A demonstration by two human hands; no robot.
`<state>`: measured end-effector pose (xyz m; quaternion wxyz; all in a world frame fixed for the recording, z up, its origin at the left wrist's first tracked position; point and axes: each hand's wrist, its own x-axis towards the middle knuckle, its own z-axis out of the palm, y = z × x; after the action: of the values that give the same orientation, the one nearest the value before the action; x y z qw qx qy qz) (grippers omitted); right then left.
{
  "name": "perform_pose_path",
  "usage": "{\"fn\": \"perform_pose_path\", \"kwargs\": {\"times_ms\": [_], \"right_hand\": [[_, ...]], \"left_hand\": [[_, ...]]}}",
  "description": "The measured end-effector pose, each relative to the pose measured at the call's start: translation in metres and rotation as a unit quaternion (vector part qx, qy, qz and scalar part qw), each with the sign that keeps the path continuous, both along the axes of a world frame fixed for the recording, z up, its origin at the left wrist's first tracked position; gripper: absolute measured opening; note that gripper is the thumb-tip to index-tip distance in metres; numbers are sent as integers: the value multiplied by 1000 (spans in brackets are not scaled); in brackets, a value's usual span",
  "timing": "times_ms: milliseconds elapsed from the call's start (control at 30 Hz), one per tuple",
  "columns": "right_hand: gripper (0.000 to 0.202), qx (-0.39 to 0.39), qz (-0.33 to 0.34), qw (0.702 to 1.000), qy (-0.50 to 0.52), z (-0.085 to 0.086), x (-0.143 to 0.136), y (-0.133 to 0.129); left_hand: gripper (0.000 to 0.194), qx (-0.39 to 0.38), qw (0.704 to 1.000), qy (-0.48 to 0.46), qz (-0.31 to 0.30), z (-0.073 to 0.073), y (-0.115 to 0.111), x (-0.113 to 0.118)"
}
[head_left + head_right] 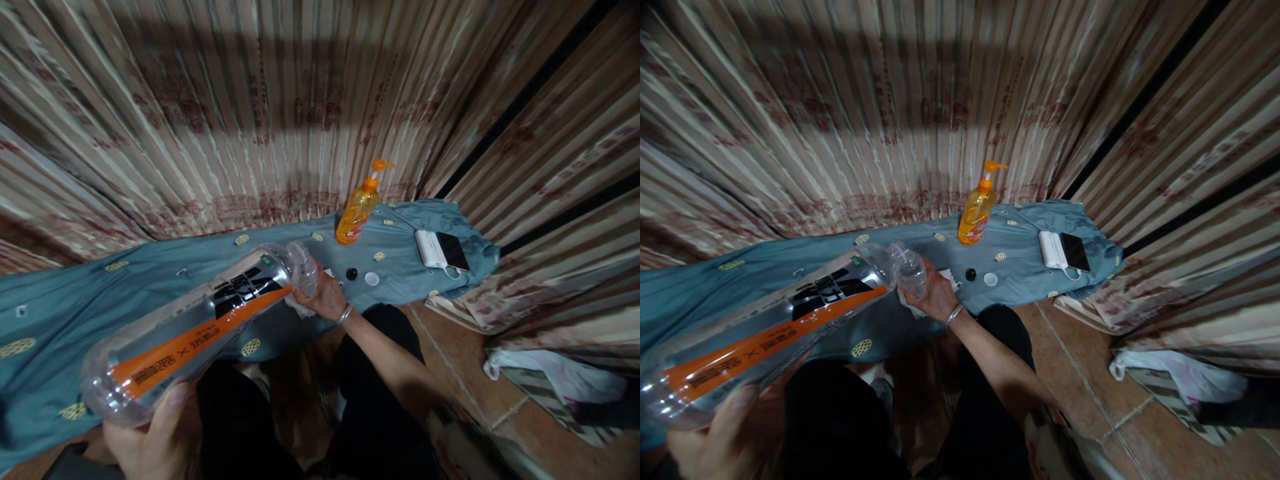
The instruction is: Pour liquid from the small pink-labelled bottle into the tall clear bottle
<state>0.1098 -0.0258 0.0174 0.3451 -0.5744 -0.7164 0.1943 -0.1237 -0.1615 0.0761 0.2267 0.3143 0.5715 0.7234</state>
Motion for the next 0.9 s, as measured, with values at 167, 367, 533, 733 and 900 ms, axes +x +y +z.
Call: {"fn": "perform_pose_path", "kwargs": {"times_ms": [167, 367, 533, 733, 900], "right_hand": [[76, 7, -9, 1000, -25, -1, 0, 1], [71, 1, 7, 1000, -18, 2, 1, 1], [69, -4, 12, 1000, 12, 4, 1, 0], [68, 2, 14, 1000, 10, 3, 1, 1], [76, 4, 6, 1000, 2, 1, 2, 1]], "left_hand": [[57, -7, 1000, -29, 12, 1, -2, 2], [52, -15, 999, -38, 9, 2, -4, 0], [47, 26, 999, -31, -17, 11, 0, 6], [47, -1, 999, -33, 0, 9, 0, 7], [46, 29, 999, -28, -22, 14, 1, 9]]}}
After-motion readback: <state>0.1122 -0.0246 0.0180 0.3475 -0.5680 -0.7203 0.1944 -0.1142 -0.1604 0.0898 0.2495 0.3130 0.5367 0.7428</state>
